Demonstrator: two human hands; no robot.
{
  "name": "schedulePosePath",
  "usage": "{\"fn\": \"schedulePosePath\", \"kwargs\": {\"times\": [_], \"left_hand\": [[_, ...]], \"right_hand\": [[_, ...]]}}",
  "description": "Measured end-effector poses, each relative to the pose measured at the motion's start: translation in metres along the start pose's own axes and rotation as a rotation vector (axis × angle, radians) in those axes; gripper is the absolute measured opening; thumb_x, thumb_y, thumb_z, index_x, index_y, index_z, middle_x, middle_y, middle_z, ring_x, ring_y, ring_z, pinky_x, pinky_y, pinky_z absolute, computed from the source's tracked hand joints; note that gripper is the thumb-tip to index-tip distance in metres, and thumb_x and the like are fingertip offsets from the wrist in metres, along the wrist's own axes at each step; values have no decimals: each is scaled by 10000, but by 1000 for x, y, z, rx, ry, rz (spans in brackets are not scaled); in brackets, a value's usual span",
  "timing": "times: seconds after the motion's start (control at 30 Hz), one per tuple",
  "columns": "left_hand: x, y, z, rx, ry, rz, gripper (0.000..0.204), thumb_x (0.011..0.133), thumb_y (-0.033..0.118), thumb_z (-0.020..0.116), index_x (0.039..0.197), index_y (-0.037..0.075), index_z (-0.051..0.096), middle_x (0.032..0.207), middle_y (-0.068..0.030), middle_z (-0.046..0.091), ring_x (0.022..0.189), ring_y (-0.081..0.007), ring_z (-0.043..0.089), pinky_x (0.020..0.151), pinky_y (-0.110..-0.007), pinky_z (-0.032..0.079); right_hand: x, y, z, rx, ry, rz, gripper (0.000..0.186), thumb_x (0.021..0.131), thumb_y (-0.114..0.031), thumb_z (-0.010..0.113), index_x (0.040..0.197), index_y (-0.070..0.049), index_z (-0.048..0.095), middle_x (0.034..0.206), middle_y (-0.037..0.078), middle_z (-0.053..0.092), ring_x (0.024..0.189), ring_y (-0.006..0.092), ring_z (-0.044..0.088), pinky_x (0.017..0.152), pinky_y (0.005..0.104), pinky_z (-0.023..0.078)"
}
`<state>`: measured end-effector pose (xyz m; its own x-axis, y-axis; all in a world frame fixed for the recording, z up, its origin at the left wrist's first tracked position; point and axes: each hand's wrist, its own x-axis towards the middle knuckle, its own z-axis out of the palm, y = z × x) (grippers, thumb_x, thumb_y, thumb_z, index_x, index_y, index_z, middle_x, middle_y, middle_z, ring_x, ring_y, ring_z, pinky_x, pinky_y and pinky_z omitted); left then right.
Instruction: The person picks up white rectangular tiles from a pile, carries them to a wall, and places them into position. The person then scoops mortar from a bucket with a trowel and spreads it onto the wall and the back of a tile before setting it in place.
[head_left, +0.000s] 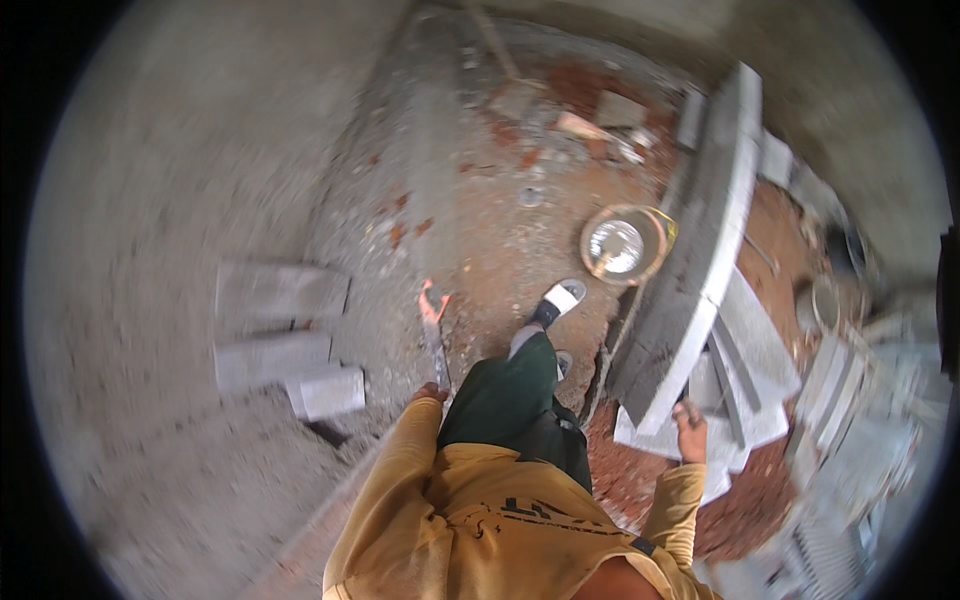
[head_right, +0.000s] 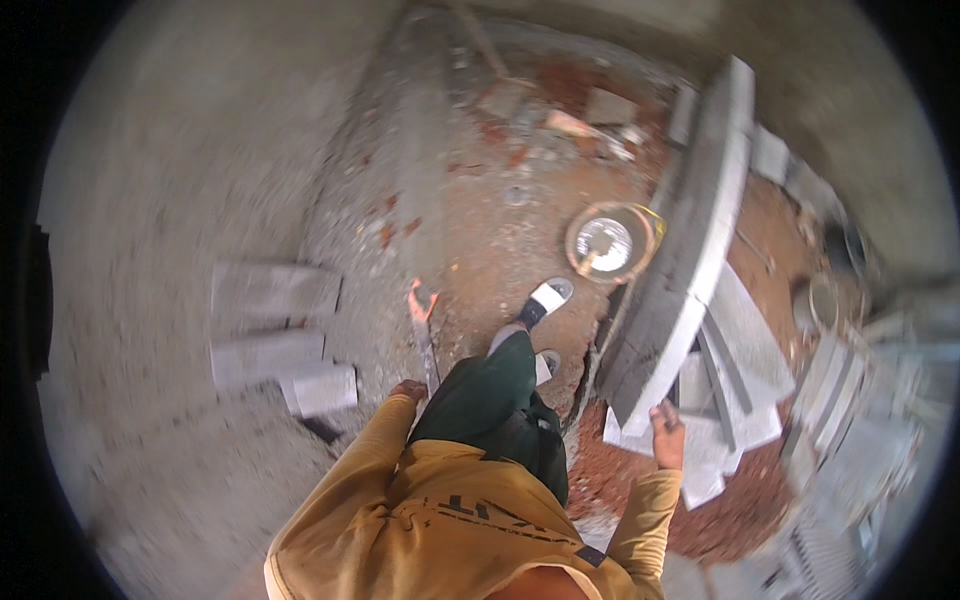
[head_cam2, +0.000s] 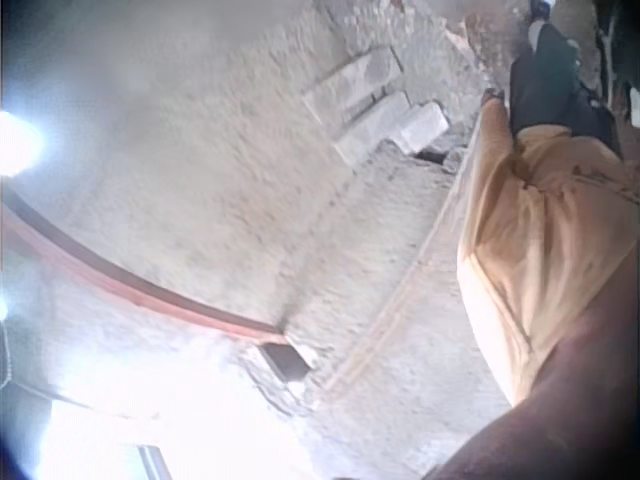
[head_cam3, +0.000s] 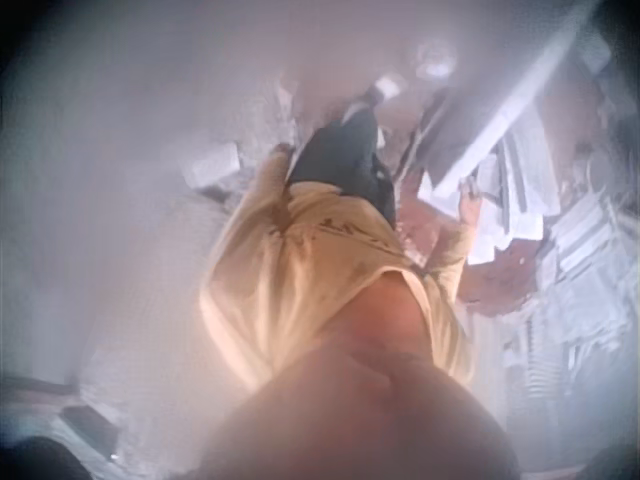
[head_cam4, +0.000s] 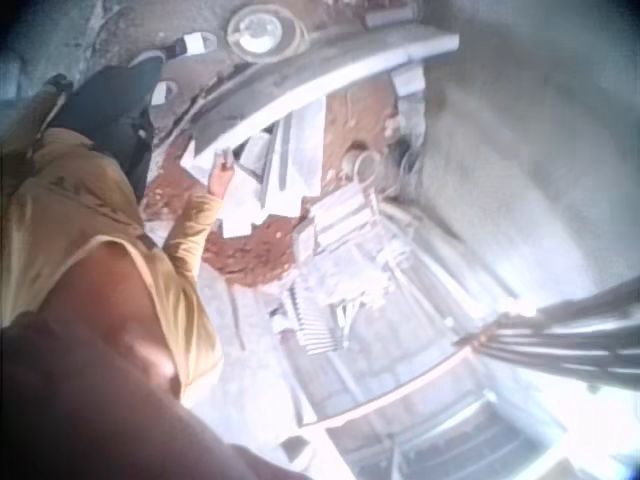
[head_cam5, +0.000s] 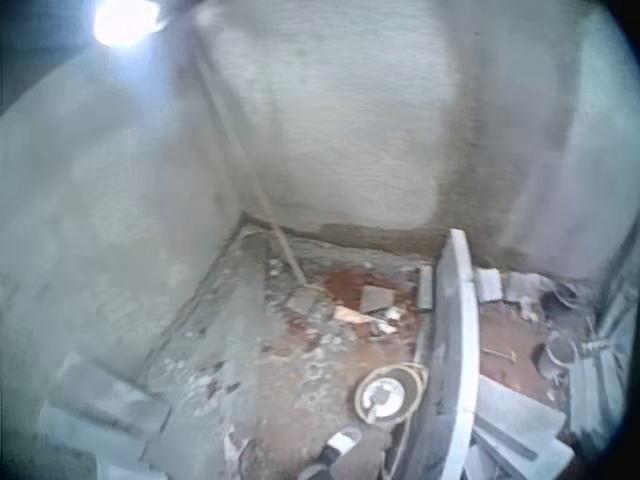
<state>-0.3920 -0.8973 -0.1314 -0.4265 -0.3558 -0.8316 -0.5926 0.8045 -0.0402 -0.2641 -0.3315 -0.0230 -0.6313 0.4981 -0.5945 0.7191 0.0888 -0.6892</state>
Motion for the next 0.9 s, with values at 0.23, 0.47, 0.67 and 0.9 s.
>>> {"fn": "schedulePosePath", "kwargs": {"times": [0.23,0.47,0.67,0.9], "left_hand": [[-38,-105,25,-450,127,106,501,831,369,663,1214,52,599,1160,-214,635,1113,-330,599,962,-393,447],[-19,-193,14,-1012,507,-100,408,819,369,688,1022,16,664,995,-176,687,953,-295,637,874,-384,459],[88,-280,-59,-1395,856,-98,281,834,377,699,851,99,655,685,18,564,578,-78,476,536,-256,397],[293,-396,-346,-1363,1018,7,446,854,421,668,941,-15,644,911,-89,663,860,-155,577,804,-315,454]], "right_hand": [[59,-68,64,-446,-277,-198,553,883,-279,647,1230,131,517,988,156,677,919,205,630,838,303,477],[53,-254,218,-376,-415,-584,584,898,-331,625,1241,128,512,1186,234,608,1125,289,572,973,349,426],[-23,-335,396,-410,-680,-731,574,894,-357,631,1240,90,535,1186,210,618,1131,255,566,975,340,419],[-66,-365,632,-644,-855,-414,528,901,-315,641,1246,69,534,1197,200,611,1136,234,567,951,326,445]]}}
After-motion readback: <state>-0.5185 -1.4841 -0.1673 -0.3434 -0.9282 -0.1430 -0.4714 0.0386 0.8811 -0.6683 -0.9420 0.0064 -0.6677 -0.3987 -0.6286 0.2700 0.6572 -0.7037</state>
